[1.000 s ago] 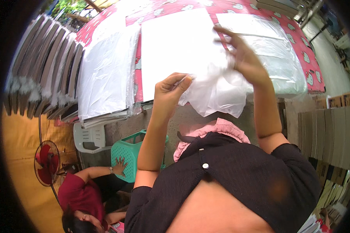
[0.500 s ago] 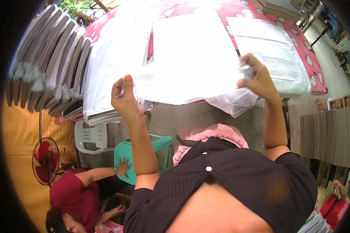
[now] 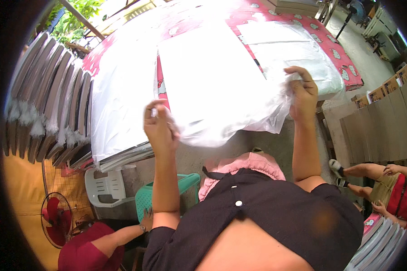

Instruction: The person places large white boards and black boards into individual plastic sleeves and stacks them on a table.

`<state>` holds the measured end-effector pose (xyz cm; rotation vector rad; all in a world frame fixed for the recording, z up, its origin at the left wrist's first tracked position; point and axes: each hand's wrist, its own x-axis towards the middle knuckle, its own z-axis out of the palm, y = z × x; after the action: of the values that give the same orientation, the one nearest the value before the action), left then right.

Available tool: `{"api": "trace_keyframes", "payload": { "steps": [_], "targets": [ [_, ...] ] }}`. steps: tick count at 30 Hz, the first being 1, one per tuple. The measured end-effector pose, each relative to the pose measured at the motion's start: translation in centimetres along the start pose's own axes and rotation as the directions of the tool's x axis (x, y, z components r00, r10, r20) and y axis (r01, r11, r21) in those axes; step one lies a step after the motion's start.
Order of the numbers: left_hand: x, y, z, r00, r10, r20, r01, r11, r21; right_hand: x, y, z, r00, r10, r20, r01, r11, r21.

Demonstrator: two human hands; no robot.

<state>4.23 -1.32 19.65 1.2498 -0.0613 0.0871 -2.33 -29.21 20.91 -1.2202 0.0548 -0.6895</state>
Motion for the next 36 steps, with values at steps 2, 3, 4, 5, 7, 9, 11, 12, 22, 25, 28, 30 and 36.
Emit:
{"api": "trace_keyframes", "payload": {
  "steps": [2, 3, 4, 5, 7, 9, 11, 12, 22, 25, 28, 30, 36],
  "targets": [
    [-1.0, -0.9, -1.1, 0.942, -0.134, 0.308, 0.074, 0.978, 0.197, 0.6, -0.2, -1.5, 0.981, -0.07, -0.181, 0.074, 0.997, 0.014],
    [-1.2, -0.9, -1.8, 0.912, -0.138, 0.386, 0.034, 0.964, 0.264, 1.0, -0.6, -1.9, 0.961, -0.116, -0.252, 0.115, 0.993, -0.021],
    [-1.4, -1.0, -2.5, 0.873, -0.157, 0.462, -0.004, 0.944, 0.329, 1.2, -0.9, -2.6, 0.932, -0.159, -0.326, 0.146, 0.987, -0.064],
    [-1.3, -1.0, -2.9, 0.827, -0.18, 0.532, -0.049, 0.921, 0.387, 1.7, -0.6, -3.5, 0.929, -0.154, -0.336, 0.129, 0.987, -0.094],
    [-1.2, -0.3, -3.0, 0.924, -0.11, 0.366, -0.054, 0.91, 0.412, 1.2, 0.1, -3.7, 0.953, -0.101, -0.285, 0.053, 0.984, -0.172],
    [-0.6, -0.1, -2.9, 0.966, 0.11, 0.235, -0.164, 0.96, 0.225, 0.8, 0.3, -3.2, 0.985, -0.043, -0.166, -0.018, 0.936, -0.35],
    [1.1, 0.3, -3.7, 0.854, 0.324, 0.407, -0.157, 0.906, -0.392, 1.0, 1.6, -3.9, 0.993, 0.118, 0.0, -0.107, 0.903, -0.417],
    [0.9, 0.4, -4.0, 0.809, 0.218, 0.545, -0.092, 0.964, -0.249, 0.9, 2.0, -4.1, 0.98, 0.178, 0.089, -0.122, 0.891, -0.438],
    [0.8, 0.9, -7.4, 0.907, 0.291, 0.305, -0.363, 0.907, 0.214, 1.5, 5.2, -7.6, 0.811, 0.227, 0.539, 0.059, 0.885, -0.461],
    [1.9, 0.8, -10.1, 0.649, -0.183, 0.738, -0.012, 0.968, 0.251, 2.2, 3.6, -8.7, 0.862, 0.246, 0.444, -0.219, 0.969, -0.111],
    [3.0, -0.4, -9.1, 0.333, -0.092, 0.938, 0.146, 0.988, 0.045, 2.8, 2.0, -5.8, 0.497, 0.323, 0.805, -0.287, 0.937, -0.198],
    [2.0, 1.0, -8.5, 0.808, 0.134, 0.573, -0.112, 0.991, -0.075, 1.5, 4.8, -4.2, 0.546, 0.411, 0.73, 0.015, 0.867, -0.499],
    [0.9, 2.7, -9.7, 0.916, 0.341, 0.21, -0.328, 0.94, -0.097, 2.0, 2.4, -1.4, 0.398, 0.715, 0.575, -0.093, 0.655, -0.75]
  ]
}}
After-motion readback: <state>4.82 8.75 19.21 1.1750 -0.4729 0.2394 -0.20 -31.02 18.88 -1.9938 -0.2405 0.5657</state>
